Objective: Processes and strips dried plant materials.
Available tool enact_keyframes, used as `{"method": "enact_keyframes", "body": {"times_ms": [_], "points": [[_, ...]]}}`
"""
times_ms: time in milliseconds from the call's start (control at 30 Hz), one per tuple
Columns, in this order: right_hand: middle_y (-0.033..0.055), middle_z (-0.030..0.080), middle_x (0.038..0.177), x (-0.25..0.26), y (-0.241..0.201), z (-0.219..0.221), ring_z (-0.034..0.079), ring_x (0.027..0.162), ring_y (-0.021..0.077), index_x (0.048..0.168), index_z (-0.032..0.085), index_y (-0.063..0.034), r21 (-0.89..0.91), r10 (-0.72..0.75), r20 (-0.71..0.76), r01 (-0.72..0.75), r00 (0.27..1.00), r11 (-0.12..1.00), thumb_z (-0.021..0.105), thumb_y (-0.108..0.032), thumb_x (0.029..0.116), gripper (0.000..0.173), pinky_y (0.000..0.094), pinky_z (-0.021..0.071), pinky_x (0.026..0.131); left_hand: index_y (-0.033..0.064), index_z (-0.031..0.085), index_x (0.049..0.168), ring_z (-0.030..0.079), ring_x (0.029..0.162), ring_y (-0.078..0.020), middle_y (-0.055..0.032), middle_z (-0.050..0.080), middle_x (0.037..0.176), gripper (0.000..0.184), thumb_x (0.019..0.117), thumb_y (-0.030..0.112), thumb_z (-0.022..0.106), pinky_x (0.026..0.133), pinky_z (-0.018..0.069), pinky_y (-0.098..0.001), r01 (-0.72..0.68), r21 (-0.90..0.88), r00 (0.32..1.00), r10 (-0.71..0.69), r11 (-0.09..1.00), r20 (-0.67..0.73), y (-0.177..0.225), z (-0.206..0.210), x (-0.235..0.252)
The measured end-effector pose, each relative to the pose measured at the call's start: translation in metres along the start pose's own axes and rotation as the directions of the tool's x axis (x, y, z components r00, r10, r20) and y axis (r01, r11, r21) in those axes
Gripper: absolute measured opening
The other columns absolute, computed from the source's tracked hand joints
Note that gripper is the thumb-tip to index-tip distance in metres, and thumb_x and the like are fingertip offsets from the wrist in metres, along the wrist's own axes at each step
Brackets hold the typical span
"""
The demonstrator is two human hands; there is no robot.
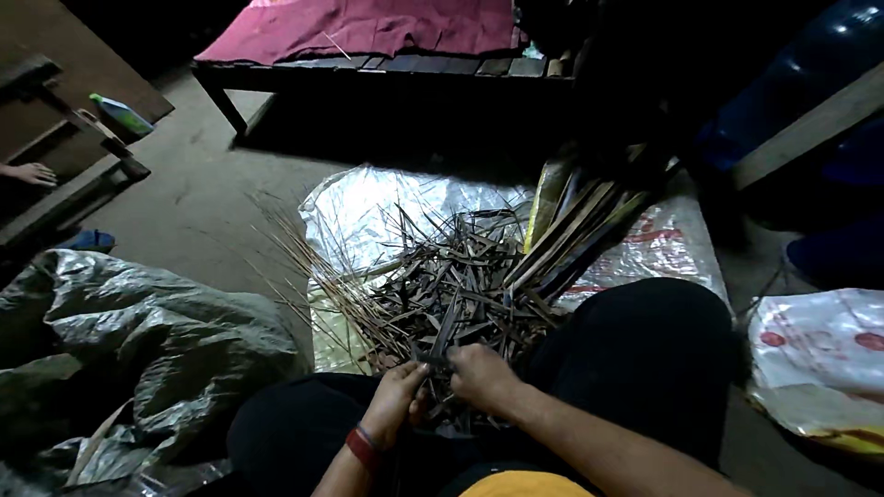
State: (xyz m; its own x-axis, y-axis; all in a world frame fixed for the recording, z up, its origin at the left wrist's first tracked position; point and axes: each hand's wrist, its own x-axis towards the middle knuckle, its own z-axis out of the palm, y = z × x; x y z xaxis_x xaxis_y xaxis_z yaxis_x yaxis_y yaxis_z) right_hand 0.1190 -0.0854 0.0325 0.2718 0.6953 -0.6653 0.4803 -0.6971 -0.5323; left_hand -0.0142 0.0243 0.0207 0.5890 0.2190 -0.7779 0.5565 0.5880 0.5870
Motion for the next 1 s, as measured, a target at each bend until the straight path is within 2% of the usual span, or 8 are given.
{"method": "enact_keyframes", "body": {"times_ms": [167, 367, 600, 700, 767, 867, 933, 1000], "points": [[0.0275, 0.065, 0.125, 0.004, 0.003, -0.001, 0.063, 0.12, 0.0429, 0.123, 0.062, 0.0065, -0.148, -0.012, -0.017, 0.009, 1.0, 0.989, 0.051, -0.01, 0.1025, 0.028, 0.0571, 0.0484, 0.099, 0.0086, 0.053, 0.097, 0.035, 0.039, 0.0007, 0.0079, 0.038, 0.054, 0.027, 0.113, 0.015, 0.032, 0.038, 0.0331, -0.0133, 0.025, -0.032, 0.999, -0.024, 0.999, 0.024, 0.0, 0.006, 0.002], [0.0278, 0.065, 0.127, 0.019, 0.02, -0.015, 0.062, 0.124, 0.0437, 0.127, 0.061, 0.0058, -0.141, 0.132, -0.164, -0.155, 0.978, 0.978, 0.047, -0.012, 0.1053, 0.031, 0.0585, 0.0475, 0.101, 0.0099, 0.052, 0.095, 0.035, 0.037, 0.0011, 0.0082, 0.038, 0.053, 0.027, 0.1128, 0.016, 0.033, 0.037, 0.0329, -0.0128, 0.049, -0.032, 0.995, -0.047, 0.998, 0.086, -0.006, 0.003, -0.008], [0.0253, 0.063, 0.135, 0.048, 0.052, -0.056, 0.058, 0.13, 0.0408, 0.134, 0.06, 0.0004, 0.093, 0.397, -0.328, -0.389, 0.857, 0.916, 0.047, -0.017, 0.1062, 0.035, 0.0586, 0.0451, 0.106, 0.008, 0.054, 0.095, 0.036, 0.037, 0.001, 0.0074, 0.039, 0.053, 0.027, 0.1123, 0.015, 0.034, 0.036, 0.0341, -0.0128, 0.043, -0.054, 0.995, -0.037, 0.998, 0.094, -0.011, -0.003, -0.014], [0.0274, 0.061, 0.136, 0.052, 0.07, -0.067, 0.058, 0.13, 0.0416, 0.135, 0.06, 0.0032, 0.291, 0.456, -0.375, -0.364, 0.807, 0.885, 0.046, -0.018, 0.1079, 0.037, 0.0596, 0.0434, 0.107, 0.007, 0.054, 0.098, 0.036, 0.038, 0.0006, 0.0069, 0.04, 0.054, 0.025, 0.1121, 0.015, 0.036, 0.037, 0.0341, -0.0132, 0.032, -0.01, 0.998, -0.031, 0.999, 0.062, -0.007, -0.002, -0.013], [0.028, 0.064, 0.126, 0.041, 0.063, -0.06, 0.063, 0.117, 0.0385, 0.129, 0.062, 0.0068, 0.426, 0.365, -0.276, -0.227, 0.889, 0.876, 0.045, -0.026, 0.1109, 0.042, 0.0555, 0.0468, 0.102, 0.0072, 0.054, 0.1, 0.037, 0.039, 0.0, 0.0064, 0.041, 0.055, 0.023, 0.1123, 0.016, 0.037, 0.037, 0.0346, -0.0137, 0.025, 0.032, 0.999, -0.026, 0.999, 0.046, -0.003, -0.001, -0.007], [0.0111, 0.062, 0.089, 0.014, 0.033, -0.024, 0.056, 0.074, 0.0179, 0.107, 0.067, 0.0028, 0.555, 0.129, -0.032, -0.09, 0.991, 0.827, 0.053, -0.039, 0.1083, 0.045, 0.0391, 0.0484, 0.071, 0.007, 0.055, 0.106, 0.038, 0.041, -0.0011, 0.0051, 0.044, 0.06, 0.018, 0.1116, 0.017, 0.04, 0.038, 0.0352, -0.0149, -0.004, 0.116, 0.999, -0.001, 0.993, 0.049, 0.002, 0.006, 0.005], [0.0004, 0.052, 0.072, 0.006, 0.019, -0.007, 0.046, 0.056, 0.0078, 0.096, 0.064, -0.0021, 0.651, 0.036, 0.052, -0.062, 0.998, 0.757, 0.057, -0.03, 0.1069, 0.031, 0.0266, 0.0417, 0.055, 0.0062, 0.053, 0.123, 0.042, 0.044, -0.0025, 0.0019, 0.051, 0.069, 0.019, 0.1111, 0.017, 0.042, 0.04, 0.0383, -0.0161, -0.016, 0.163, 0.998, 0.006, 0.987, 0.061, 0.007, 0.011, 0.009], [-0.0008, 0.05, 0.068, 0.006, 0.015, -0.011, 0.044, 0.052, 0.0065, 0.098, 0.061, -0.0014, 0.734, 0.076, 0.046, -0.085, 0.996, 0.673, 0.055, -0.018, 0.1062, 0.02, 0.024, 0.0397, 0.05, 0.0062, 0.049, 0.135, 0.052, 0.05, -0.0057, -0.0015, 0.056, 0.076, 0.027, 0.1121, 0.019, 0.04, 0.045, 0.0467, -0.019, 0.002, 0.171, 0.998, -0.013, 0.985, 0.066, 0.009, 0.012, 0.007]]}}
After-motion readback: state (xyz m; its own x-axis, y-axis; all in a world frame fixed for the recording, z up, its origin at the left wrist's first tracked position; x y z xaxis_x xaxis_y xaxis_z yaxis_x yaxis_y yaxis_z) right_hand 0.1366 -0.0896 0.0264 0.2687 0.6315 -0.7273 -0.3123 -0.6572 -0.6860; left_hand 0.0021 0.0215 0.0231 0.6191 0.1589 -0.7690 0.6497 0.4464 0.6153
